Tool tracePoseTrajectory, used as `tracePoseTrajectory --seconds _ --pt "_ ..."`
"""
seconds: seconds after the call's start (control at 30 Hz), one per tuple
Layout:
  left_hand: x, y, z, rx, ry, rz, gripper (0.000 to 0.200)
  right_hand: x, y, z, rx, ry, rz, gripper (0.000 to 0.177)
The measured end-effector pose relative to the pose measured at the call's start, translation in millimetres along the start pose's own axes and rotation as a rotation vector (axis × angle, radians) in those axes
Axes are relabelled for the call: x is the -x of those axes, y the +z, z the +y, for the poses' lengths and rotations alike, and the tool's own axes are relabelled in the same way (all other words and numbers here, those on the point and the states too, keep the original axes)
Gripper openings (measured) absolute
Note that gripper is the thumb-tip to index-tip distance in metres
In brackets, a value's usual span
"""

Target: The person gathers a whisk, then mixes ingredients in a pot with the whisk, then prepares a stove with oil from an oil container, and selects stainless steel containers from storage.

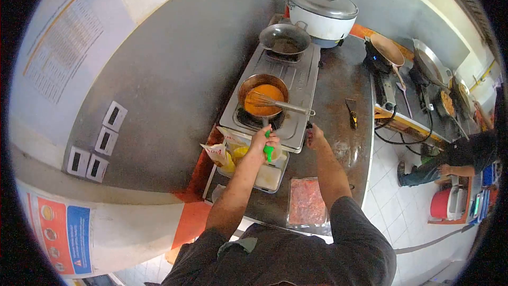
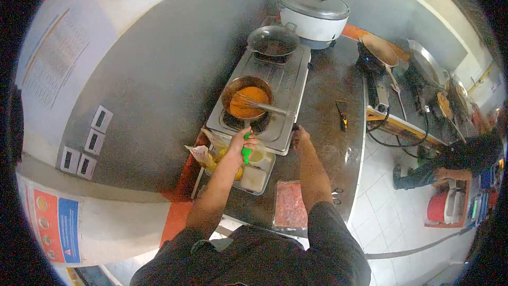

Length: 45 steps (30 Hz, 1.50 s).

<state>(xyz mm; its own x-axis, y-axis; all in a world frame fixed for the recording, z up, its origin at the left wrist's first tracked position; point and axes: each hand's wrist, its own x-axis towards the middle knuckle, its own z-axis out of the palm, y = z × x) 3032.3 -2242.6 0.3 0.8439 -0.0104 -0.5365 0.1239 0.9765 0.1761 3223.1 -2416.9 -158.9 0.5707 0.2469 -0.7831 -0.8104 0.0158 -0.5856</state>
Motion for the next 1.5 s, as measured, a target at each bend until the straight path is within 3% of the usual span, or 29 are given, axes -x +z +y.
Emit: tracePoseTrajectory --seconds 0.07,0.2,0.27,0.3,0.37,0.5,0.57,0.6,0.63,0.67,0.7,0.77,0.8,0.87,0.9,0.97,1.0,1.07,1.1,1.13,1.2,1.23,1.3,1.47,1.5 --pt "3 5 0 -0.022 0.037 0.022 0.020 -24 -3 -5 -0.142 0.028 -0.022 0.036" --pt "6 1 2 0.100 -0.032 -0.019 0.016 -48 -14 -16 0.112 0.085 -0.065 0.030" --pt "5 0 3 0.089 -0.042 -0.047 0.015 -37 -16 -24 0.498 -0.232 -0.051 0.031" --pt "6 0 3 0.089 -0.025 -0.056 0.014 -39 -16 -26 0.495 -0.230 -0.052 0.031" --pt "6 -4 1 0.088 -0.015 -0.060 0.013 -62 -27 -22 1.014 -0.603 -0.084 0.036" --pt "6 0 -1 0.054 0.012 -0.077 0.015 -53 -27 -29 1.104 -0.592 -0.020 0.042" --pt "21 17 -6 0.043 0.022 -0.056 0.017 -60 -28 -35 1.521 -0.856 -0.062 0.044" --pt "32 31 -14 -0.043 0.096 0.067 0.019 -60 -24 -36 1.516 -0.865 -0.060 0.044" --pt "39 39 -17 -0.128 0.172 0.188 0.021 -48 -15 -38 1.228 -1.012 0.217 0.043" --pt "38 33 -17 -0.131 0.178 0.182 0.021 -34 -9 -43 0.918 -1.129 0.476 0.042" --pt "36 22 -17 -0.122 0.133 0.106 0.022 -21 -6 -59 0.918 -1.135 0.475 0.042" --pt "38 19 -17 -0.019 0.054 0.059 0.022 3 1 -94 0.572 -1.102 0.235 0.042" --pt "35 10 -16 -0.013 0.052 0.066 0.022 4 1 -95 0.577 -1.094 0.233 0.042" --pt "26 -2 -10 0.093 -0.033 -0.193 0.022 -1 -13 -99 1.090 -0.870 0.297 0.045" --pt "25 3 -13 0.116 0.014 -0.053 0.023 -15 -21 -87 1.273 -0.752 0.254 0.048" --pt "24 2 -15 0.167 -0.013 -0.087 0.022 -99 -65 -38 0.408 -0.540 -0.399 0.036" --pt "23 2 -13 0.224 -0.041 -0.106 0.020 -82 -50 -38 0.404 -0.553 -0.407 0.036" --pt "22 6 -15 0.254 -0.051 -0.096 0.019 -35 -17 -30 0.974 -0.755 0.076 0.026" --pt "20 6 -16 0.247 -0.047 -0.114 0.019 -51 -19 -23 0.966 -0.756 0.072 0.026" --pt "17 3 -18 0.238 -0.046 -0.130 0.019 -91 -29 -10 0.992 -0.990 0.021 0.021" --pt "14 0 -20 0.223 -0.049 -0.131 0.019 -116 -35 -3 0.995 -1.226 -0.017 0.017" --pt "16 3 -21 0.249 -0.050 -0.134 0.018 -114 -34 -6 0.754 -0.824 -0.129 0.016" --pt "16 4 -21 0.265 -0.057 -0.137 0.018 -109 -33 -13 0.493 -0.431 -0.228 0.015" --pt "17 6 -22 0.183 -0.012 -0.114 0.018 -46 -18 -26 -0.465 0.215 -0.222 0.017" --pt "17 7 -22 0.179 -0.014 -0.119 0.018 -37 -14 -31 -0.468 0.210 -0.223 0.017"
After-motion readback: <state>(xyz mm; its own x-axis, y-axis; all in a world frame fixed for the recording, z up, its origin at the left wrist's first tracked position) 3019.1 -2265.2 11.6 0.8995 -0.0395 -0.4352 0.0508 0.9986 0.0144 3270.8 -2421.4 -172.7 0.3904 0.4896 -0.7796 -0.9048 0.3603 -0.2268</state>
